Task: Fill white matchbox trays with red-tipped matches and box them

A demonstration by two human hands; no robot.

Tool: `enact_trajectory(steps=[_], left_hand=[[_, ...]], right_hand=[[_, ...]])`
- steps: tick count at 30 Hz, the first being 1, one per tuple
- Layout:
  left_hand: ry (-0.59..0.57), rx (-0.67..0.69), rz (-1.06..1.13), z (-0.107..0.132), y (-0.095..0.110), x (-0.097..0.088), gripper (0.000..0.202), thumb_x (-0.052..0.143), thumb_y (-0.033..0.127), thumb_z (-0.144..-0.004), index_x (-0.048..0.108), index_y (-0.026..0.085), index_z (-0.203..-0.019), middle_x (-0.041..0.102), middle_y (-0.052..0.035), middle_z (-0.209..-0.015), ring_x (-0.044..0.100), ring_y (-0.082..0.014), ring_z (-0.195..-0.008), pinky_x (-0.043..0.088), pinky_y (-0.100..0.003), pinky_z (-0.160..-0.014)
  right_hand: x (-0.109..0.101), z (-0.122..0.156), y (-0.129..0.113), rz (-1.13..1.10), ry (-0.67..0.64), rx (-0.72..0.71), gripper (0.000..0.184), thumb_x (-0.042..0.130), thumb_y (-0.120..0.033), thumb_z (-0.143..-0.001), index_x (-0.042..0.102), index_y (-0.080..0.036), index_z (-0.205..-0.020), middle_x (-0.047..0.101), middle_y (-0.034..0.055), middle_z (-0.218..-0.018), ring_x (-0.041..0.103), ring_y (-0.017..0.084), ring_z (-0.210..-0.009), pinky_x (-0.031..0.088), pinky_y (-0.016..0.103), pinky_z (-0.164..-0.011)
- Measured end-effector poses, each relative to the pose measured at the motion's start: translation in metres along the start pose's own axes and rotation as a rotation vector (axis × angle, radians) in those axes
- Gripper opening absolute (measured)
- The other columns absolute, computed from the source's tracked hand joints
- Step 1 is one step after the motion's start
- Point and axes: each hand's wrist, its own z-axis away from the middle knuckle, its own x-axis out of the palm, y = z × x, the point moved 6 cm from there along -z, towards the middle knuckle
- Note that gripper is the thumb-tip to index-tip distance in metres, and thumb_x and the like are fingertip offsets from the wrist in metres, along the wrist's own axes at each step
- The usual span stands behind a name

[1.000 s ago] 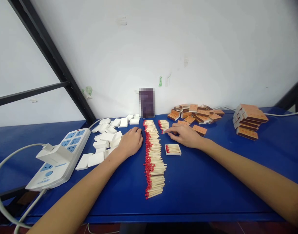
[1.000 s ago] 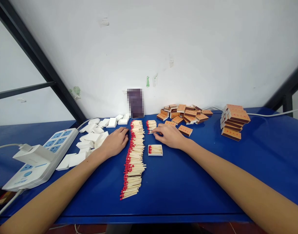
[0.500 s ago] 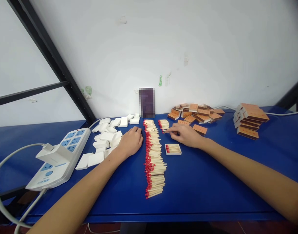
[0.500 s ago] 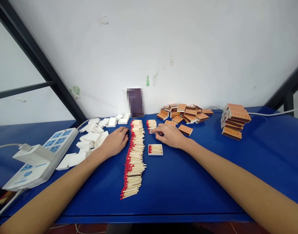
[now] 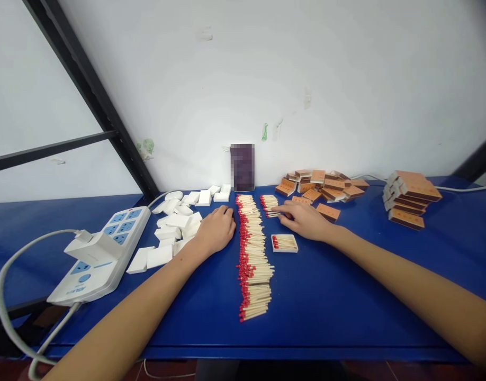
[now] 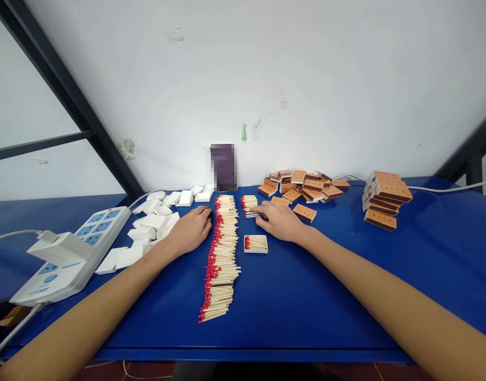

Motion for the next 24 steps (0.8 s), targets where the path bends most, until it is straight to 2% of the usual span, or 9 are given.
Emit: enact_trajectory(steps=[6,14,19,24], left_hand=[[0.003,-0.003,0.005,-0.0001,-0.0005,0.0004,0.031,0.033,0.019,-0.100,0.056,0.011,-0.119,0.061,-0.0158,-0.121,0.060,-0.0256,-0.117,0.047,-0.037,-0.101],[-0.002,0.001,-0.009,-0.0012,-0.0007,0.0015,0.032,0.033,0.020,-0.100,0.057,0.011,-0.119,0.061,-0.0156,-0.121,0.059,-0.0259,-0.119,0.047,-0.037,-0.101],[0.009,0.006,-0.008,-0.0016,-0.0012,0.0027,0.032,0.033,0.020,-0.100,0.056,0.011,-0.119,0.061,-0.0162,-0.121,0.060,-0.0265,-0.116,0.049,-0.039,-0.099],[0.015,0.006,-0.001,-0.0015,-0.0018,0.0030,0.032,0.032,0.020,-0.100,0.056,0.012,-0.119,0.061,-0.0158,-0.121,0.060,-0.0262,-0.117,0.049,-0.038,-0.099]], right_hand=[[-0.0006,0.0004,0.0002,-0.024,0.003,-0.008,0.034,0.048,-0.026,-0.095,0.069,-0.021,-0.122,0.063,0.0057,-0.083,0.058,0.020,-0.077,0.039,0.029,-0.065],[-0.0002,0.0003,0.0012,-0.024,0.002,0.005,0.034,0.047,-0.026,-0.095,0.069,-0.021,-0.121,0.063,0.0053,-0.084,0.058,0.019,-0.073,0.038,0.028,-0.063],[0.0006,0.0001,-0.0007,0.015,-0.019,-0.025,0.038,0.046,-0.028,-0.097,0.065,-0.023,-0.129,0.067,0.0087,-0.095,0.062,0.023,-0.084,0.039,0.029,-0.065],[0.0008,-0.0001,-0.0012,0.038,-0.030,-0.033,0.038,0.045,-0.029,-0.098,0.064,-0.025,-0.131,0.067,0.0079,-0.095,0.062,0.023,-0.086,0.040,0.029,-0.067]])
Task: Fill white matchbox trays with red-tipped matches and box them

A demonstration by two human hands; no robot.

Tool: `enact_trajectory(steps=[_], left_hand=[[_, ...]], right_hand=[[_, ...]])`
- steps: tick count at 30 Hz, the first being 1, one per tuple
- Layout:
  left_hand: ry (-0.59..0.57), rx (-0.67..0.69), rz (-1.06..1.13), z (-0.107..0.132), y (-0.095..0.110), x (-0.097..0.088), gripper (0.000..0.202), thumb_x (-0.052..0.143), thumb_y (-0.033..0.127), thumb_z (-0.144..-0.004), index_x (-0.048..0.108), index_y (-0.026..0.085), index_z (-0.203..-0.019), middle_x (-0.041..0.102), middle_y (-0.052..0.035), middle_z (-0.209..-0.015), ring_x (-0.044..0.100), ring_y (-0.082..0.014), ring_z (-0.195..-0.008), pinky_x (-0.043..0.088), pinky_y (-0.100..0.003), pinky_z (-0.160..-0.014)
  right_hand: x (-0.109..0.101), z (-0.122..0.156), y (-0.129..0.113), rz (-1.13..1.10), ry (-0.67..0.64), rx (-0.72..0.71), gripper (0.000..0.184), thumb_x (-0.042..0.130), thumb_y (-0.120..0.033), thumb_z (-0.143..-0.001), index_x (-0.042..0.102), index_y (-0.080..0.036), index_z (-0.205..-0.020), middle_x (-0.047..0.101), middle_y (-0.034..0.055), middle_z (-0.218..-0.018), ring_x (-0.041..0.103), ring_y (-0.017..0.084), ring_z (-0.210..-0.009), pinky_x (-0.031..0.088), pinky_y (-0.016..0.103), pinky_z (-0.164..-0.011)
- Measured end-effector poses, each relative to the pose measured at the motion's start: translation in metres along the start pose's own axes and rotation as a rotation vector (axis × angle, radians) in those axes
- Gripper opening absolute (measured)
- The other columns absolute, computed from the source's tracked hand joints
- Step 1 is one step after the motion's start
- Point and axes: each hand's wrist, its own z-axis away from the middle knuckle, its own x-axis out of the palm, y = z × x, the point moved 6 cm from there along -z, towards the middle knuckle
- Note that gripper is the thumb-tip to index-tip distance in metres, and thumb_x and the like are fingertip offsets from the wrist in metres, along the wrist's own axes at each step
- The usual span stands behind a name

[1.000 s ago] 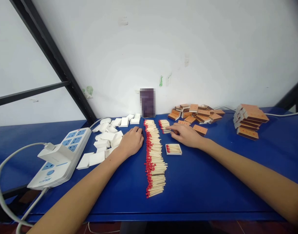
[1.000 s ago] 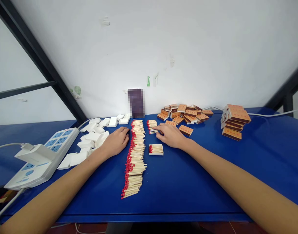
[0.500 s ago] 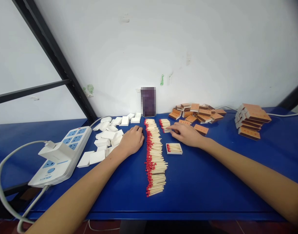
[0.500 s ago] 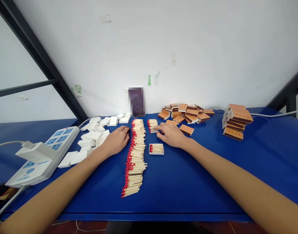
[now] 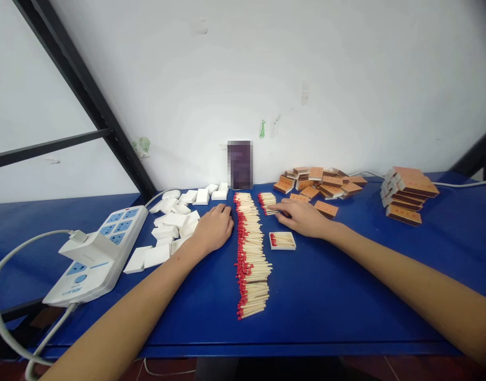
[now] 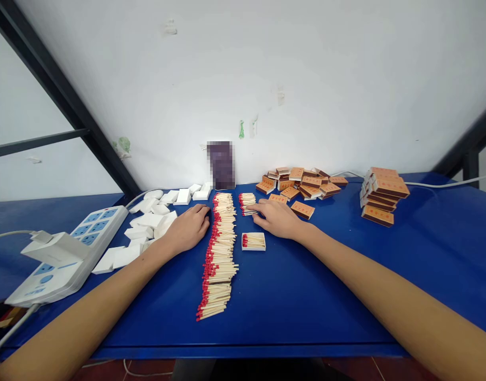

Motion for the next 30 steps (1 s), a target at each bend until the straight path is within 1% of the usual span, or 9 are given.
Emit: enact_trajectory(steps=[5,8,11,16,20,22,27,30], left_hand=[[-0.008,-0.008,-0.006,0.000,0.000,0.000,0.032,0.033,0.020,-0.099,0.057,0.012,-0.119,0.061,-0.0160,-0.121,0.060,-0.0264,-0.118,0.049,-0.038,-0.100],[-0.008,-0.012,-0.001,0.000,0.001,-0.001,0.032,0.033,0.020,-0.100,0.057,0.011,-0.119,0.060,-0.0164,-0.123,0.060,-0.0268,-0.118,0.049,-0.038,-0.100],[-0.008,-0.007,0.001,0.000,0.001,0.000,0.032,0.033,0.020,-0.100,0.057,0.011,-0.119,0.060,-0.0165,-0.123,0.060,-0.0269,-0.118,0.049,-0.039,-0.101],[-0.006,-0.004,-0.005,0.000,0.000,0.000,0.032,0.033,0.020,-0.100,0.056,0.012,-0.119,0.061,-0.0158,-0.122,0.060,-0.0261,-0.118,0.049,-0.038,-0.100],[-0.005,-0.001,-0.005,0.000,0.000,0.000,0.032,0.033,0.020,-0.100,0.057,0.011,-0.119,0.060,-0.0161,-0.122,0.060,-0.0264,-0.118,0.049,-0.038,-0.100],[-0.004,0.000,-0.008,0.000,0.001,0.000,0.031,0.034,0.019,-0.100,0.057,0.011,-0.118,0.061,-0.0163,-0.122,0.060,-0.0265,-0.118,0.049,-0.038,-0.101],[-0.007,-0.007,-0.011,0.000,0.001,-0.001,0.031,0.035,0.019,-0.100,0.057,0.011,-0.120,0.060,-0.0159,-0.123,0.060,-0.0264,-0.118,0.049,-0.038,-0.101],[-0.011,-0.006,-0.013,0.000,0.001,-0.001,0.032,0.035,0.019,-0.100,0.057,0.010,-0.120,0.061,-0.0160,-0.124,0.059,-0.0270,-0.119,0.049,-0.039,-0.102]], right_hand=[[0.000,0.000,0.002,-0.038,0.006,0.005,0.036,0.046,-0.029,-0.097,0.065,-0.023,-0.127,0.067,0.0079,-0.100,0.062,0.022,-0.087,0.042,0.030,-0.070],[0.000,0.001,0.001,-0.058,0.006,-0.004,0.034,0.046,-0.029,-0.097,0.065,-0.023,-0.125,0.068,0.0077,-0.098,0.062,0.022,-0.086,0.042,0.030,-0.070],[-0.001,0.001,0.001,-0.063,0.007,0.006,0.036,0.046,-0.029,-0.097,0.065,-0.021,-0.126,0.068,0.0077,-0.095,0.062,0.022,-0.083,0.042,0.030,-0.068],[0.000,0.001,0.002,-0.059,0.020,-0.003,0.036,0.045,-0.029,-0.098,0.066,-0.021,-0.127,0.068,0.0090,-0.099,0.063,0.023,-0.087,0.043,0.031,-0.071],[-0.001,0.001,0.003,-0.066,0.029,0.018,0.034,0.047,-0.028,-0.097,0.069,-0.021,-0.123,0.067,0.0078,-0.091,0.061,0.021,-0.079,0.042,0.029,-0.066],[-0.002,0.001,0.002,-0.062,0.019,0.019,0.034,0.047,-0.029,-0.098,0.070,-0.021,-0.121,0.066,0.0076,-0.090,0.060,0.021,-0.078,0.041,0.029,-0.066],[-0.004,0.001,-0.005,-0.005,-0.034,-0.020,0.035,0.043,-0.030,-0.101,0.073,-0.021,-0.118,0.065,0.0088,-0.093,0.061,0.021,-0.081,0.042,0.030,-0.067],[-0.010,0.003,-0.009,0.015,-0.040,-0.040,0.033,0.046,-0.030,-0.100,0.075,-0.020,-0.113,0.065,0.0099,-0.096,0.061,0.022,-0.083,0.043,0.031,-0.070]])
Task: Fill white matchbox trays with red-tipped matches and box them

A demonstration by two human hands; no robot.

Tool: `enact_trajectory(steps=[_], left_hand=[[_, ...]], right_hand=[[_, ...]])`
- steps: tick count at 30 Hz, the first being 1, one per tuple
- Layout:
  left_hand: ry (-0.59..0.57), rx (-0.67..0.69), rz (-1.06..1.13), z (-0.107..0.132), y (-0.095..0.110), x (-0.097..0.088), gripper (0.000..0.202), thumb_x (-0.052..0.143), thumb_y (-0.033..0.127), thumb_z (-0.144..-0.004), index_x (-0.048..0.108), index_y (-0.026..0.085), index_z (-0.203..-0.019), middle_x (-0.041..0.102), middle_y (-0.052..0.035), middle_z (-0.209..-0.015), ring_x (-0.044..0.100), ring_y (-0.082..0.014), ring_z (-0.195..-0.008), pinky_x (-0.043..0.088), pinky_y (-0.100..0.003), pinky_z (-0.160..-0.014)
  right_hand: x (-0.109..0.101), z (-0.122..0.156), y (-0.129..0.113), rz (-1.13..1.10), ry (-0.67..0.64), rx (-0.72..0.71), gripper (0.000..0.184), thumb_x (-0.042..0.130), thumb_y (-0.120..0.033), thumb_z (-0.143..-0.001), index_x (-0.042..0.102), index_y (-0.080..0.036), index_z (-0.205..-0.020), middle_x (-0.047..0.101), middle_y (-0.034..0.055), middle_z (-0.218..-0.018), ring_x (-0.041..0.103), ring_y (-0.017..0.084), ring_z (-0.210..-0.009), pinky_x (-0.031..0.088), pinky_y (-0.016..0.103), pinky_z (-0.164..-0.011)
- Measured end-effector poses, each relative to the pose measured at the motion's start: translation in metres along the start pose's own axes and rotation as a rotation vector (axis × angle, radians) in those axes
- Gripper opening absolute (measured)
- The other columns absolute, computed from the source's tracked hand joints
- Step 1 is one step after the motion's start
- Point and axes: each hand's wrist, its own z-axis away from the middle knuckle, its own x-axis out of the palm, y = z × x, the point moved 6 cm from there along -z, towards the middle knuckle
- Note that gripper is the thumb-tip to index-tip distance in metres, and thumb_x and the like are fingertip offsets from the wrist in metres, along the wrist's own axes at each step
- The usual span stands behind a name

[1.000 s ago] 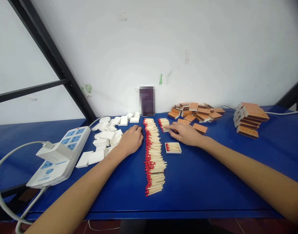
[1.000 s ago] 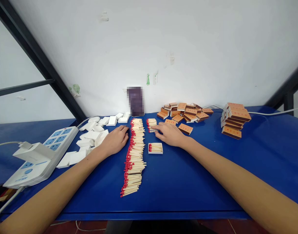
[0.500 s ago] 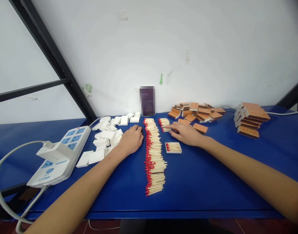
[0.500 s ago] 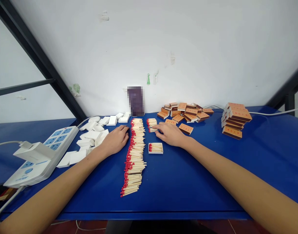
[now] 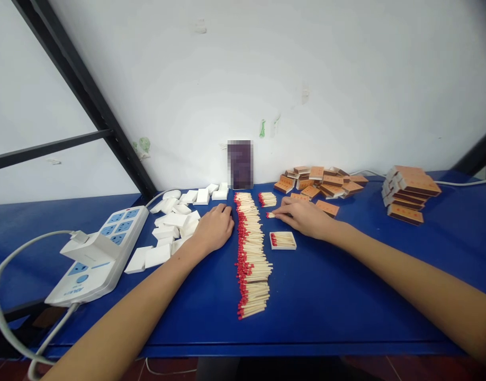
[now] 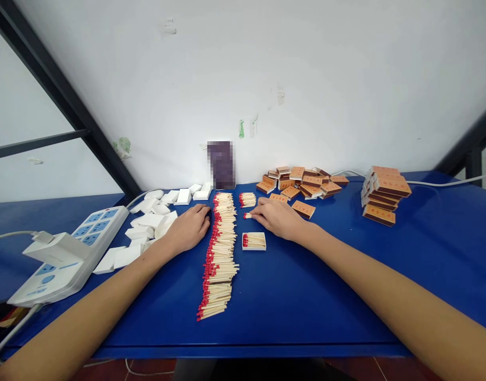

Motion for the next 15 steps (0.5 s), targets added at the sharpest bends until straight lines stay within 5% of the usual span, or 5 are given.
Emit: enact_trajectory(steps=[6,15], left_hand=[[-0.003,0.000,0.007,0.000,0.000,0.000,0.031,0.034,0.020,-0.100,0.057,0.010,-0.119,0.060,-0.0164,-0.124,0.059,-0.0269,-0.120,0.048,-0.039,-0.102],[-0.001,0.001,0.008,-0.001,0.000,0.000,0.031,0.034,0.019,-0.100,0.058,0.011,-0.118,0.061,-0.0155,-0.122,0.059,-0.0264,-0.119,0.049,-0.039,-0.102]], right_hand=[[-0.012,0.009,-0.009,0.037,-0.091,-0.048,0.026,0.052,-0.027,-0.097,0.077,-0.021,-0.096,0.072,0.0099,-0.097,0.062,0.027,-0.096,0.040,0.040,-0.087],[-0.011,0.021,-0.006,-0.115,-0.221,0.025,0.025,0.041,-0.035,-0.100,0.058,-0.019,-0.093,0.064,0.0101,-0.097,0.059,0.023,-0.085,0.045,0.033,-0.075]])
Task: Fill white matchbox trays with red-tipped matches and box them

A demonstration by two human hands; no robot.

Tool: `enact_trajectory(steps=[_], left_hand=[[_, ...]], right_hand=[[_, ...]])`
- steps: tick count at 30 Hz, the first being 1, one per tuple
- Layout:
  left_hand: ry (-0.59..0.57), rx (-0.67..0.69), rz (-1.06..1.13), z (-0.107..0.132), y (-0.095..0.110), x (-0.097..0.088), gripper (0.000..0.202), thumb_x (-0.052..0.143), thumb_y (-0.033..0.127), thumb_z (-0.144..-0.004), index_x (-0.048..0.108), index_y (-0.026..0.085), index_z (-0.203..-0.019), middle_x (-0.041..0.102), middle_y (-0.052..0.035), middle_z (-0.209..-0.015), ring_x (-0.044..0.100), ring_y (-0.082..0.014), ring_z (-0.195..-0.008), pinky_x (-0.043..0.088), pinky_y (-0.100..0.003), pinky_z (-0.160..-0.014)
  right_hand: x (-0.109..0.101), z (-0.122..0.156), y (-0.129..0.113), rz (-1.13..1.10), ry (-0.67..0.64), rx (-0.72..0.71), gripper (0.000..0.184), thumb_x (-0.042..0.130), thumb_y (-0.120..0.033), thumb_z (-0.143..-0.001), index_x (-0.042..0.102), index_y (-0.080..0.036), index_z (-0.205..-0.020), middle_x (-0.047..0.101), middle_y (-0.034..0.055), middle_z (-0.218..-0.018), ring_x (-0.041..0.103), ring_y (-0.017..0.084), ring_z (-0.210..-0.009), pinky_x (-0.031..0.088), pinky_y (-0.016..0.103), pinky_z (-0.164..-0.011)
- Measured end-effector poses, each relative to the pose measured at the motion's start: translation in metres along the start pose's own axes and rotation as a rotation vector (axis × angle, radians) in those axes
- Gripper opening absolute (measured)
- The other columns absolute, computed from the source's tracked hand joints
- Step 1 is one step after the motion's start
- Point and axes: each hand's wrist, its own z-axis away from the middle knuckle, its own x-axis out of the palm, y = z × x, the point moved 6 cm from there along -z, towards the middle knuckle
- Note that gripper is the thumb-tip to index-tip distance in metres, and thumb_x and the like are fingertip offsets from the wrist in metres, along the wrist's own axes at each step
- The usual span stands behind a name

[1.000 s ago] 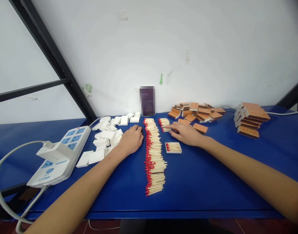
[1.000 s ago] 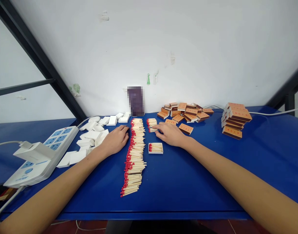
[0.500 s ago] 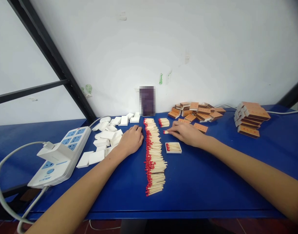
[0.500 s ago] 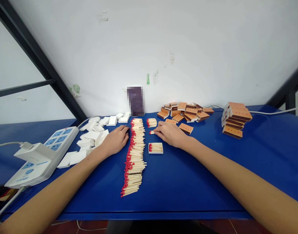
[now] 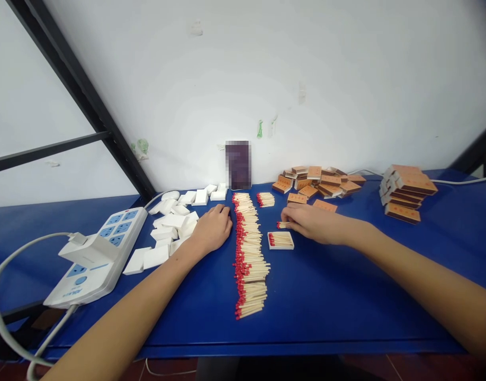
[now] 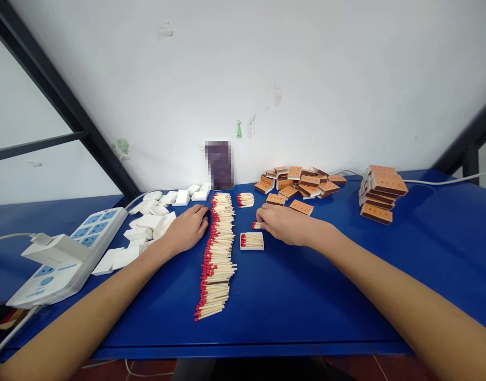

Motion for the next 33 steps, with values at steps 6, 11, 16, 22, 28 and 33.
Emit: enact_trajectory(steps=[6,11,16,22,28,33], left_hand=[[-0.008,0.000,-0.005,0.000,0.001,-0.001,0.031,0.034,0.019,-0.101,0.057,0.011,-0.119,0.060,-0.0157,-0.124,0.059,-0.0261,-0.119,0.049,-0.039,-0.102],[0.003,0.012,-0.010,0.001,0.001,0.000,0.032,0.034,0.019,-0.101,0.057,0.011,-0.120,0.060,-0.0160,-0.123,0.061,-0.0269,-0.116,0.050,-0.040,-0.100],[0.004,0.016,-0.010,0.000,0.000,0.001,0.031,0.035,0.019,-0.100,0.057,0.010,-0.120,0.060,-0.0162,-0.124,0.058,-0.0267,-0.121,0.048,-0.039,-0.103],[-0.013,0.006,-0.020,0.001,0.001,0.000,0.031,0.034,0.020,-0.100,0.057,0.011,-0.120,0.060,-0.0157,-0.124,0.060,-0.0265,-0.117,0.049,-0.039,-0.101],[-0.013,0.006,-0.019,0.001,0.001,0.000,0.032,0.032,0.020,-0.100,0.056,0.011,-0.120,0.060,-0.0154,-0.123,0.059,-0.0263,-0.117,0.048,-0.038,-0.101],[-0.012,-0.001,-0.008,0.001,0.001,-0.001,0.031,0.033,0.020,-0.100,0.056,0.012,-0.119,0.061,-0.0149,-0.121,0.059,-0.0260,-0.117,0.048,-0.038,-0.100]], right_hand=[[-0.004,0.007,0.003,-0.033,-0.056,0.065,0.024,0.039,-0.038,-0.098,0.055,-0.020,-0.094,0.062,0.0101,-0.102,0.060,0.023,-0.087,0.045,0.033,-0.074],[-0.010,0.008,0.003,-0.055,-0.071,0.082,0.021,0.043,-0.035,-0.097,0.058,-0.020,-0.095,0.065,0.0103,-0.104,0.062,0.023,-0.088,0.046,0.032,-0.074],[-0.014,0.005,0.005,0.009,-0.045,0.072,0.016,0.052,-0.030,-0.094,0.065,-0.020,-0.093,0.070,0.0079,-0.097,0.063,0.022,-0.084,0.045,0.030,-0.070],[-0.011,0.002,0.012,0.024,-0.025,0.058,0.023,0.056,-0.028,-0.093,0.074,-0.021,-0.104,0.074,0.0082,-0.100,0.066,0.024,-0.089,0.047,0.032,-0.074],[-0.011,0.002,0.008,0.040,-0.028,-0.020,0.025,0.054,-0.026,-0.094,0.077,-0.018,-0.099,0.074,0.0100,-0.099,0.067,0.024,-0.090,0.049,0.034,-0.078],[-0.014,0.003,0.005,0.015,-0.026,0.025,0.019,0.057,-0.025,-0.092,0.075,-0.018,-0.093,0.074,0.0090,-0.093,0.067,0.022,-0.082,0.049,0.032,-0.072]])
